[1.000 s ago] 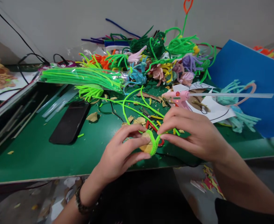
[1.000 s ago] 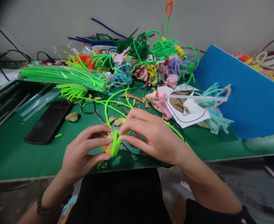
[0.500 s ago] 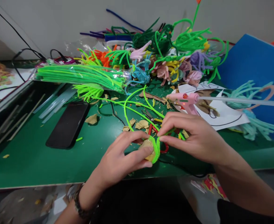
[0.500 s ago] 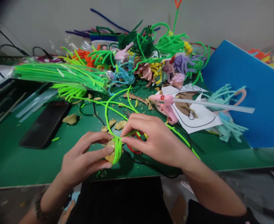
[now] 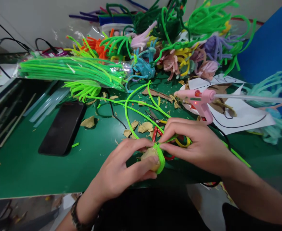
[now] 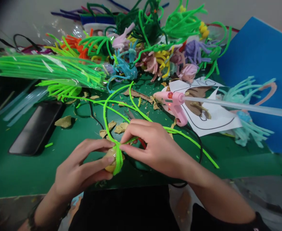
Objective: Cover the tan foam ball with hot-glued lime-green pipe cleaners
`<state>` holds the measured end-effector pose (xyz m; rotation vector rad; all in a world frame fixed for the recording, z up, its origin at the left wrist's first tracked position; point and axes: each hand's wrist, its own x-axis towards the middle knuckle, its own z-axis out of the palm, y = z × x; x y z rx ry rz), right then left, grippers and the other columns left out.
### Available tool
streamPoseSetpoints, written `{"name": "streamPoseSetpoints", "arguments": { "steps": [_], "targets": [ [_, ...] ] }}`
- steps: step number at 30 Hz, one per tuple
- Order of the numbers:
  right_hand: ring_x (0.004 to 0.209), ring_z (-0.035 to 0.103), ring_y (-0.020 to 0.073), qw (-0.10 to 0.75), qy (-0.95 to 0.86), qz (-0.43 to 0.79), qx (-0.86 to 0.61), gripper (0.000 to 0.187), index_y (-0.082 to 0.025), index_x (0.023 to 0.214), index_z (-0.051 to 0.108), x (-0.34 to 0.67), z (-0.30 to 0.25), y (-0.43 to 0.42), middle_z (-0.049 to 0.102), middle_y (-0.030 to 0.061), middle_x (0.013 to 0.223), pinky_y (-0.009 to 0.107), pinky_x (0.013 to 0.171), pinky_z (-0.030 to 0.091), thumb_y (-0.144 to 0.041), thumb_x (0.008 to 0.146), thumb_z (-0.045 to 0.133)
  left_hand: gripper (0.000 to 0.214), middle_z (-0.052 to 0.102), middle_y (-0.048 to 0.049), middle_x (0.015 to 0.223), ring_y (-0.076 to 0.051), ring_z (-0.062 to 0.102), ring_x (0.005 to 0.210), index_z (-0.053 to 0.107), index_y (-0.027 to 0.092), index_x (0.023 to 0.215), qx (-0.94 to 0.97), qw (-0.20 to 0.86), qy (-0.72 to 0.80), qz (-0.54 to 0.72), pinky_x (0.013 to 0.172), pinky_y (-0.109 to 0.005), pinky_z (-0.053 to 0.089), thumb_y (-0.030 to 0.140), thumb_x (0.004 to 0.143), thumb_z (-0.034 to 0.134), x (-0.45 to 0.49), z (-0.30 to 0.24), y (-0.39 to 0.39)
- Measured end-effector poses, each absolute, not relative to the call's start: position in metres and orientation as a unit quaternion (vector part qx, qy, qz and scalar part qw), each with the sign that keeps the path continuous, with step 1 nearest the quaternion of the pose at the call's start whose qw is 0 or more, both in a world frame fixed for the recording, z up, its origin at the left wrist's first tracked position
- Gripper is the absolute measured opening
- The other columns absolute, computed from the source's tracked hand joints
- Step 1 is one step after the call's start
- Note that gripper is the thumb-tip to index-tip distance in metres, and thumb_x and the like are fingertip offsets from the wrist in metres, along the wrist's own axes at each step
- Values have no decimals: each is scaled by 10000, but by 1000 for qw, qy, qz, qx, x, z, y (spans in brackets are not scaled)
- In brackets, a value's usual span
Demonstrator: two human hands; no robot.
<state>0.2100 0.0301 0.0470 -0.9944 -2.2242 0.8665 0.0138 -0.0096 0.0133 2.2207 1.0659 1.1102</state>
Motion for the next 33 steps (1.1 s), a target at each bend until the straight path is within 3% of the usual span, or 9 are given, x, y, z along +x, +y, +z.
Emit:
{"name": "streamPoseSetpoints", "arguments": {
  "steps": [7,13,21,25,33],
  "targets": [
    [614,522,66,295,-815,337,-368,57,-161,734,584,209,48,32,569,-23,691,180,535,395,-187,773,617,161,636,-44,1003,-147,613,833,612,241,958,822,217,321,417,714,-252,509,277,802,612,9,12,-6],
    [658,549,67,359,-783,368,-351,33,-166,826,590,213,46,36,621,-9,779,180,553,431,-180,800,575,217,649,-71,998,-180,608,966,610,223,985,682,440,337,477,810,-285,503,355,814,586,10,14,-4],
    [616,524,78,378,-810,296,-336,33,-166,791,593,211,41,37,602,-2,709,205,515,404,-158,809,566,206,674,-47,1004,-184,629,943,634,235,937,525,611,346,481,762,-265,515,384,799,601,9,7,-3],
    [617,515,78,386,-823,276,-312,44,-162,782,586,210,38,36,604,-2,698,202,500,376,-130,803,564,167,678,-45,998,-172,635,915,637,234,916,494,638,339,484,739,-251,516,342,789,625,10,4,-3],
    [662,535,81,382,-842,256,-281,98,-159,788,588,207,37,33,607,-1,709,205,597,442,-76,794,536,333,701,-59,842,-153,642,684,639,190,831,434,664,360,491,574,-229,507,491,693,673,15,11,2]
  ]
}}
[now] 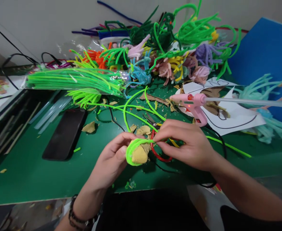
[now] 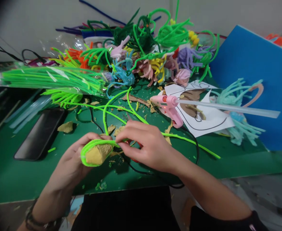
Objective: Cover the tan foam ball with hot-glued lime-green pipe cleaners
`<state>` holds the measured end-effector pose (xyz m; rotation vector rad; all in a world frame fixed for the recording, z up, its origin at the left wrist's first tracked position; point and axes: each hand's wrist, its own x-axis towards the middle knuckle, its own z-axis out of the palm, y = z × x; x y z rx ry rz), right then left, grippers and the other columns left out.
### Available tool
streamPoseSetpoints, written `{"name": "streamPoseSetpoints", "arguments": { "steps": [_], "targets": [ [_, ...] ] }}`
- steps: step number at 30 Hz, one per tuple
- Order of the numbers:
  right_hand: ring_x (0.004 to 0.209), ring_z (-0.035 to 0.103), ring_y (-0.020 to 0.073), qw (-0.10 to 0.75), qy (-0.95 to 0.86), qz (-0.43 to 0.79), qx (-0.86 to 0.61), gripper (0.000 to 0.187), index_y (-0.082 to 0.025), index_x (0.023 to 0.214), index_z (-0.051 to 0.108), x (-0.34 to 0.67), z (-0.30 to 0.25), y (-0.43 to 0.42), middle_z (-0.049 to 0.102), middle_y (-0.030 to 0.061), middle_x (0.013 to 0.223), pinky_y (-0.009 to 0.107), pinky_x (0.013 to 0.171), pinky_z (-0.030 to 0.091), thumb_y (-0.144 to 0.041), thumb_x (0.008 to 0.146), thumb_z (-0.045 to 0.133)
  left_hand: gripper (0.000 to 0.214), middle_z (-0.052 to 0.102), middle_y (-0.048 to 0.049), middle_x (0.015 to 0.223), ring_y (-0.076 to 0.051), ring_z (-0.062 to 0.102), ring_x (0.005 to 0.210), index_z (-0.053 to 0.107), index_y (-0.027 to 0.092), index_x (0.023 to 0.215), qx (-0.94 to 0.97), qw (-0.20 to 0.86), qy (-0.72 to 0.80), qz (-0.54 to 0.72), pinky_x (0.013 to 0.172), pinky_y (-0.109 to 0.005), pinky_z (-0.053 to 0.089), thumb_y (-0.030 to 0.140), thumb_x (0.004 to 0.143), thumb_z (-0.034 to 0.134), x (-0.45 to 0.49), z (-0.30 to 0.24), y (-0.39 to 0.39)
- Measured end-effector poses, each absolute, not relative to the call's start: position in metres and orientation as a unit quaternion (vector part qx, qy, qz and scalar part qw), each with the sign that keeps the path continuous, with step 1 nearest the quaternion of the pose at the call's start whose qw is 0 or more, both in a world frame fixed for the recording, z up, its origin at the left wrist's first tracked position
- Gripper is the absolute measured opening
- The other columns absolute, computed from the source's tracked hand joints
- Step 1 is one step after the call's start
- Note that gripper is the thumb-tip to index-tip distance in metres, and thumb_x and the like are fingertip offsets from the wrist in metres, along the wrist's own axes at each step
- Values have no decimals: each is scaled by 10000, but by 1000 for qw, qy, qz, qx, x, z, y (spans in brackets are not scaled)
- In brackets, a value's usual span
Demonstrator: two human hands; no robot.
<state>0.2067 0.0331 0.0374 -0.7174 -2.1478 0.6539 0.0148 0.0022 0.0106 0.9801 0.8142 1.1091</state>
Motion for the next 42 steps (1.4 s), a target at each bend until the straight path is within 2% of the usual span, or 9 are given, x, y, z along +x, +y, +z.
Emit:
{"name": "streamPoseSetpoints", "arguments": {
  "steps": [4,11,14,17,20,24,31,38,42],
  "targets": [
    [664,537,80,385,-851,239,-265,101,-154,797,594,204,35,33,609,8,716,194,595,439,-77,800,529,335,699,-49,820,-144,633,673,638,192,817,402,679,372,489,573,-223,504,488,671,695,16,9,2],
    [674,545,97,399,-842,200,-303,84,-169,812,572,207,31,37,601,7,731,226,605,444,-98,801,528,265,699,-31,772,-127,624,638,663,189,826,383,674,399,490,562,-208,495,429,714,677,22,12,4],
    [666,535,103,400,-835,187,-327,77,-174,789,563,209,30,40,567,-3,707,238,601,434,-103,788,534,248,715,-53,901,-168,653,781,679,192,859,430,659,412,460,698,-268,522,411,796,582,21,10,5],
    [672,528,107,384,-839,183,-338,75,-171,774,559,210,30,42,549,1,710,243,610,425,-104,791,530,384,691,-84,1037,-222,629,968,669,189,957,501,634,408,424,834,-344,498,483,857,443,19,5,4],
    [695,524,111,363,-850,181,-335,59,-165,789,561,210,28,42,549,10,729,241,623,424,-124,812,526,455,665,-89,1089,-238,586,1048,624,191,1059,597,549,435,391,905,-380,452,523,864,382,19,5,3],
    [716,528,120,356,-857,164,-334,45,-151,803,563,209,26,42,548,21,739,245,638,424,-132,821,527,404,625,-104,1083,-235,574,1014,579,160,1097,705,394,477,347,888,-390,445,445,837,461,23,10,1],
    [706,528,122,354,-862,134,-337,62,-152,800,558,208,26,40,549,20,735,245,633,428,-127,828,509,328,602,-84,931,-223,593,871,597,150,1024,747,243,548,287,760,-365,488,360,774,579,30,13,2],
    [685,510,115,351,-855,125,-361,59,-161,801,556,208,27,39,521,5,715,236,601,408,-119,818,518,343,631,-64,919,-202,603,834,567,164,1041,750,228,548,293,716,-320,492,310,743,654,35,17,6],
    [684,508,115,351,-854,124,-364,61,-169,803,554,208,26,39,519,3,713,237,604,411,-118,815,522,277,642,-54,961,-178,603,865,561,170,1029,745,253,536,305,749,-288,484,230,767,627,34,17,6]
  ]
}}
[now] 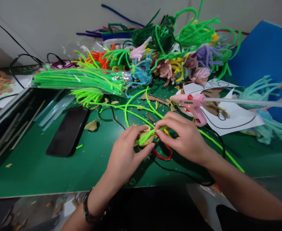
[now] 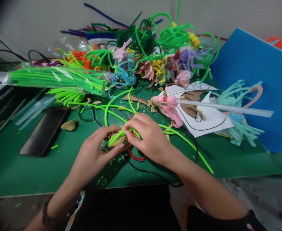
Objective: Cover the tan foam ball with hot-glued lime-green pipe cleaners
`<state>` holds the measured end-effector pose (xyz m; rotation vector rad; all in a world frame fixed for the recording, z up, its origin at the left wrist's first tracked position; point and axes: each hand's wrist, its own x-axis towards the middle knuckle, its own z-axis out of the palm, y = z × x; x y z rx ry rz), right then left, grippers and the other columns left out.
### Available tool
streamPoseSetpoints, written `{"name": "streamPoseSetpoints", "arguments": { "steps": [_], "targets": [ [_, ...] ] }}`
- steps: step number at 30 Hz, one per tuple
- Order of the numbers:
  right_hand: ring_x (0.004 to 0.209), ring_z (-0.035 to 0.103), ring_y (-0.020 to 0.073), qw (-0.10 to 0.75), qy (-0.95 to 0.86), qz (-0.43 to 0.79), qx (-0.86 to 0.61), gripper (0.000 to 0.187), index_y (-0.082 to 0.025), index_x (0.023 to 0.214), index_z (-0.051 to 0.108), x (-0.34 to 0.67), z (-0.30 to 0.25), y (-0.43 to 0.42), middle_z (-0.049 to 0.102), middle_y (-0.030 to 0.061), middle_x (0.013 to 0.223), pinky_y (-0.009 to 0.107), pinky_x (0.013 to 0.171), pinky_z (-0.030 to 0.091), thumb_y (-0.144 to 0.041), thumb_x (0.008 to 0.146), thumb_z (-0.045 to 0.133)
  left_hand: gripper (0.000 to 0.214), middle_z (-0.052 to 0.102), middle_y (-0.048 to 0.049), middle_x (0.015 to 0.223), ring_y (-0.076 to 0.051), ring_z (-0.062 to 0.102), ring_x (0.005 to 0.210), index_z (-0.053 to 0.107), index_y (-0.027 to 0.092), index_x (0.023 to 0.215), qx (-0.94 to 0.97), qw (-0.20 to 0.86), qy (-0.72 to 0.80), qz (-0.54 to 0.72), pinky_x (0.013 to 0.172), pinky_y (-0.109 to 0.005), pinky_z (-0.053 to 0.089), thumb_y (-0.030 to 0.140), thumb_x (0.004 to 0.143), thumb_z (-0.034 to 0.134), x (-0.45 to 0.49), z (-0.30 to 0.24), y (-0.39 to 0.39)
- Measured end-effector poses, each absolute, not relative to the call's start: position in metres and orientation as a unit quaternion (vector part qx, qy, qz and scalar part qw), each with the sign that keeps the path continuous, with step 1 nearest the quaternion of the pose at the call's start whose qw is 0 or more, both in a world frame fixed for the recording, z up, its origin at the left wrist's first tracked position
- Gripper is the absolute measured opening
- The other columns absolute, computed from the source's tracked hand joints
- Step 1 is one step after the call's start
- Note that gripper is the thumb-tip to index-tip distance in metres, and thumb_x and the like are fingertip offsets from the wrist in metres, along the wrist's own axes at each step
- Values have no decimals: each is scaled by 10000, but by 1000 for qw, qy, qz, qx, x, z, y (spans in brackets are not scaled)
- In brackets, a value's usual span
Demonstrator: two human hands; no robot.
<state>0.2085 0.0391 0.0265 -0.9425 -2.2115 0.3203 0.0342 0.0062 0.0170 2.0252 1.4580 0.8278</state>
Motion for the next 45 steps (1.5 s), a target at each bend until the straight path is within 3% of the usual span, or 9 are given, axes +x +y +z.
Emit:
{"name": "streamPoseSetpoints", "arguments": {
  "steps": [9,16,24,34,41,45],
  "targets": [
    [682,509,103,386,-850,105,-342,60,-126,824,615,209,26,39,516,12,703,224,624,428,-108,808,560,303,641,41,1020,-93,601,923,475,284,1106,669,400,476,408,802,-168,457,231,825,575,33,9,6],
    [657,487,101,389,-855,89,-331,87,-133,791,621,209,28,38,491,-1,674,227,607,425,-94,804,544,281,654,30,986,-90,616,911,479,280,1069,606,503,442,429,753,-146,467,235,814,589,34,12,5],
    [650,459,110,370,-872,65,-312,119,-129,794,626,211,28,37,471,9,671,237,606,411,-112,833,516,268,637,27,969,-86,603,906,478,271,1047,617,468,449,446,757,-153,468,192,813,583,35,9,6],
    [612,386,146,296,-905,-48,-300,227,-133,750,636,209,26,37,461,29,616,268,550,364,-117,864,440,259,621,32,1023,-105,588,944,484,285,1067,667,403,465,419,798,-195,463,194,833,550,32,4,6],
    [699,519,125,363,-880,61,-301,106,-149,874,592,214,26,42,562,25,732,259,643,447,-122,840,496,314,620,0,983,-122,589,956,467,241,1067,613,422,486,458,807,-218,475,182,786,596,33,8,7],
    [714,558,127,372,-871,81,-309,96,-174,861,580,216,29,40,606,24,755,262,643,459,-117,831,509,290,627,-34,1057,-149,596,981,533,218,1056,560,498,471,465,791,-225,487,213,777,610,33,12,8]
  ]
}}
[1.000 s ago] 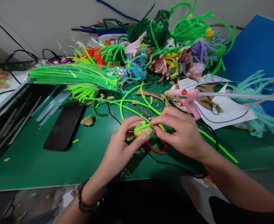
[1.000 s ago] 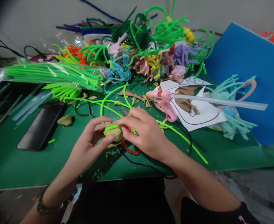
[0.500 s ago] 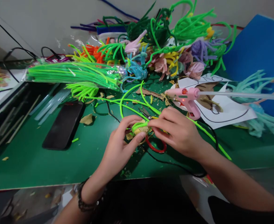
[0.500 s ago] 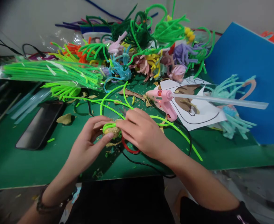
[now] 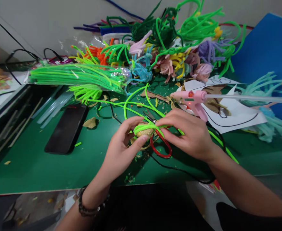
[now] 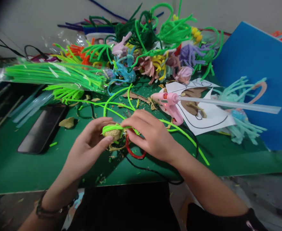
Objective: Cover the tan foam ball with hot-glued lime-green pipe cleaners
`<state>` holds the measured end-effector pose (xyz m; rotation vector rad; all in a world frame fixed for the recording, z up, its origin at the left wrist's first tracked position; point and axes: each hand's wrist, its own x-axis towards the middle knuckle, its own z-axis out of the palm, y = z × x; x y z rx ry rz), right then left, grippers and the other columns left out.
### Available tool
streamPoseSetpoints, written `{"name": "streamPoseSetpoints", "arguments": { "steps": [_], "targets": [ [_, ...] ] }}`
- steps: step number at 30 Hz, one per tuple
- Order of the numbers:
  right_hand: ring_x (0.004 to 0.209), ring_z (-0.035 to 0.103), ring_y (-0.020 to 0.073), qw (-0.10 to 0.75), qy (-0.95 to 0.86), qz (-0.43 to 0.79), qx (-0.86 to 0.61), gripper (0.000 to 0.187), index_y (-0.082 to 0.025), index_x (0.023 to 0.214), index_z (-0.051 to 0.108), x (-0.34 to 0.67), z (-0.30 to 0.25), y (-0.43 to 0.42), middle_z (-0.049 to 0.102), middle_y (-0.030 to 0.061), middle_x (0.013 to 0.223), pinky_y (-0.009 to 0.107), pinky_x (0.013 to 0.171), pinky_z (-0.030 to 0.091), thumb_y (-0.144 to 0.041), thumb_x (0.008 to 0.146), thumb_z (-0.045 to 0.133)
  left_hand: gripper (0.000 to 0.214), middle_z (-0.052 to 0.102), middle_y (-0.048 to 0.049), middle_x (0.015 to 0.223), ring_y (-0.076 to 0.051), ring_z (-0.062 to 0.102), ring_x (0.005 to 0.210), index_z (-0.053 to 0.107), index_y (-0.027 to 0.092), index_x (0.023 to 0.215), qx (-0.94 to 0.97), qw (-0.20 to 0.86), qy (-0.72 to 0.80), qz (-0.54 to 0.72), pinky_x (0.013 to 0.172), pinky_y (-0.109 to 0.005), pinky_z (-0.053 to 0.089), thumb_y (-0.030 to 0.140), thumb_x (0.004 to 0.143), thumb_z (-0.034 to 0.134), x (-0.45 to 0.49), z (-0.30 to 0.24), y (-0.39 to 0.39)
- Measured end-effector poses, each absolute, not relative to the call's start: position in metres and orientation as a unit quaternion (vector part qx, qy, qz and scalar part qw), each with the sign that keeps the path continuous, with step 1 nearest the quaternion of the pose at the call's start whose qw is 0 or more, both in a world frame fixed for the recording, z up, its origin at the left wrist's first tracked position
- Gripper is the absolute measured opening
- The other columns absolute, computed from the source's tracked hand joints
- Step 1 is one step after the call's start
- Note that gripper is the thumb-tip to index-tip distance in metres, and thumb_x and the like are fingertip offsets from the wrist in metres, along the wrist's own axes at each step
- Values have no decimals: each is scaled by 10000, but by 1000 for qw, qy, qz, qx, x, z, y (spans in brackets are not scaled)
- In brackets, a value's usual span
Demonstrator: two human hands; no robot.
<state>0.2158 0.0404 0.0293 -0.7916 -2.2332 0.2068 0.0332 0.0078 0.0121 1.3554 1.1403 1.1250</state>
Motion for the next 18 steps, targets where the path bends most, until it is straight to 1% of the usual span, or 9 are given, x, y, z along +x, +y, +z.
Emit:
{"name": "streamPoseSetpoints", "arguments": {
  "steps": [2,4,8,14,18],
  "targets": [
    [717,566,128,375,-871,85,-305,110,-191,880,585,216,31,39,616,19,757,263,635,464,-124,836,509,271,646,-44,1056,-163,615,950,571,205,1027,531,535,463,466,764,-234,500,234,764,626,33,14,9],
    [723,573,129,381,-870,88,-299,131,-206,905,589,216,31,38,621,15,758,262,630,469,-127,844,503,262,673,-46,1008,-174,631,905,602,196,990,506,561,464,463,730,-241,510,258,741,655,32,17,11],
    [699,562,122,393,-870,87,-284,146,-204,890,605,216,30,39,600,17,721,245,613,468,-110,847,501,280,694,-36,918,-178,637,839,637,196,928,472,594,461,461,677,-245,515,302,682,718,31,19,13],
    [698,549,112,404,-869,95,-270,139,-175,888,616,214,27,40,596,28,730,234,629,472,-92,835,518,305,681,-20,813,-141,618,735,663,193,894,427,636,437,472,655,-229,496,317,633,761,29,14,15],
    [694,546,106,412,-866,101,-266,148,-185,902,617,213,25,40,597,18,727,233,624,474,-96,839,517,297,668,-3,784,-110,592,708,665,186,866,394,659,427,477,653,-204,473,301,616,777,29,13,16]
  ]
}}
